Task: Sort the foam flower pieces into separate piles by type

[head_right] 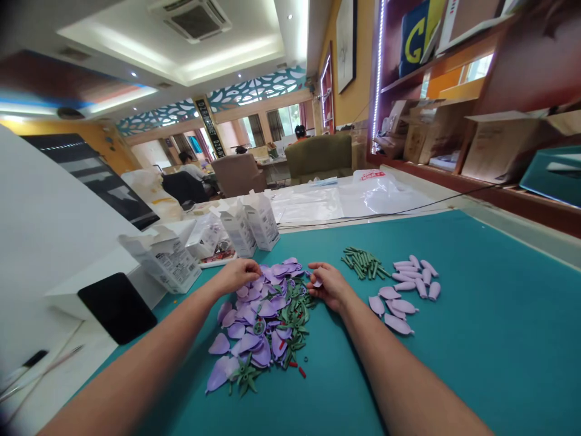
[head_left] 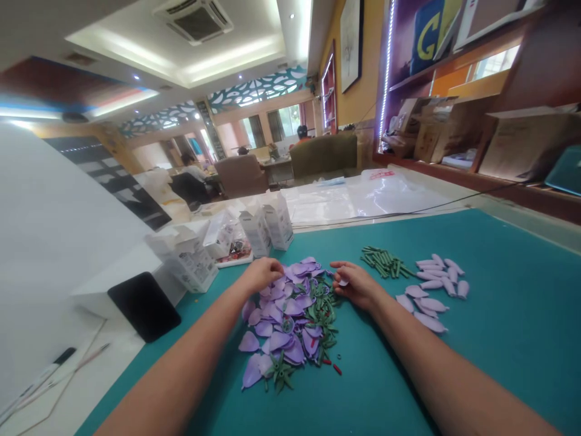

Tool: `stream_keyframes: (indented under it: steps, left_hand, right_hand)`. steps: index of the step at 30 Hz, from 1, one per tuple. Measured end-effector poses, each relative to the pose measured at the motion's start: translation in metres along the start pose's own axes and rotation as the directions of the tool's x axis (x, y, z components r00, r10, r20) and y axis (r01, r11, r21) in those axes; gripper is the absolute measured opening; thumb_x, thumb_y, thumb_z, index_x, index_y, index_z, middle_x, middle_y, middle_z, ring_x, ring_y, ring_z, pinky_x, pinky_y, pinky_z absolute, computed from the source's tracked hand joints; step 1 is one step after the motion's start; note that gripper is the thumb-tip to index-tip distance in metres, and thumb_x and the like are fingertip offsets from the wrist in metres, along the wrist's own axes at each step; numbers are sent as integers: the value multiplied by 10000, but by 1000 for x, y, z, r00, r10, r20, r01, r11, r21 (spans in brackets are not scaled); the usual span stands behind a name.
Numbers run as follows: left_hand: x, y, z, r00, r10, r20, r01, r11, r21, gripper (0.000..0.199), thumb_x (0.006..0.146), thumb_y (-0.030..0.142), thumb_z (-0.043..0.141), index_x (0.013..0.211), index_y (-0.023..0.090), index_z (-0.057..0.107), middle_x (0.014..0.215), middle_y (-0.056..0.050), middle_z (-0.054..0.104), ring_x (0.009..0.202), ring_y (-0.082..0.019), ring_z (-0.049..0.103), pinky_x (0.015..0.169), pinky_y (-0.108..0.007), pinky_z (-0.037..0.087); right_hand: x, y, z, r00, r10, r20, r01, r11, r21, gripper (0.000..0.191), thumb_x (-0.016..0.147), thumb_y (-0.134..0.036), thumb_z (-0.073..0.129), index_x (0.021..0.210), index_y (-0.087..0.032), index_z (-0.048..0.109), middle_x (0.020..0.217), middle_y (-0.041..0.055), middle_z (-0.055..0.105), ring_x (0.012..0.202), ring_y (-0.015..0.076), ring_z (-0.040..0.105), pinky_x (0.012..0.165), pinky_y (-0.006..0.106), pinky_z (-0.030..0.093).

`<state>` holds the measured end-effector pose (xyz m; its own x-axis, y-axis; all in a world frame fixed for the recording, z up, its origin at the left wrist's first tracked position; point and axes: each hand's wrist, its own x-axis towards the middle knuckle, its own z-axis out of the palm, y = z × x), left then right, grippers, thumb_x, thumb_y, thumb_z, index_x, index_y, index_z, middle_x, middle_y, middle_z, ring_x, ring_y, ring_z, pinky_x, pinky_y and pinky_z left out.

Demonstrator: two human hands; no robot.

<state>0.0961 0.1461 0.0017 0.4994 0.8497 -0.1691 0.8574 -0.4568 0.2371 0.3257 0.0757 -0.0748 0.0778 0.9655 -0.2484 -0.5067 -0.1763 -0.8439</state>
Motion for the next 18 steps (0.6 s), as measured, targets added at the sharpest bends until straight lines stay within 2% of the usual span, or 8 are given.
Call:
stream_keyframes:
  steps: [4, 10, 18]
  left_hand:
    - [-5, 2, 3, 998, -40, 43, 35, 991, 127, 277, 895, 325, 555, 1115, 157, 580, 1127, -74, 603, 960, -202, 604, 821, -406, 517]
    - [-9, 11, 10, 993, -113, 27, 100, 949, 298, 292, 892, 327, 559, 1138, 171, 570, 1169, -81, 585, 1012, -215, 587, 856, -427, 500]
    - [-4, 9, 15, 992, -118, 38, 100, 943, 318, 298, 895, 327, 555, 1145, 166, 565, 1166, -82, 585, 999, -213, 591, 845, -425, 506]
  right_hand:
    - [2, 2, 0, 1000, -4, 14, 4, 1000, -4, 229, 657, -76, 520, 841, -204, 570, 495, -48, 484, 449, 117, 490, 404, 213, 403]
    - [-2, 1, 2, 1000, -11, 11, 11, 999, -34, 198, 674, -93, 526, 829, -207, 570, 511, -44, 497, 456, 117, 497, 418, 220, 413]
    - [-4, 0, 4, 999, -34, 20, 35, 998, -50, 147, 691, -105, 538, 798, -204, 559, 510, -44, 497, 446, 107, 494, 412, 211, 412]
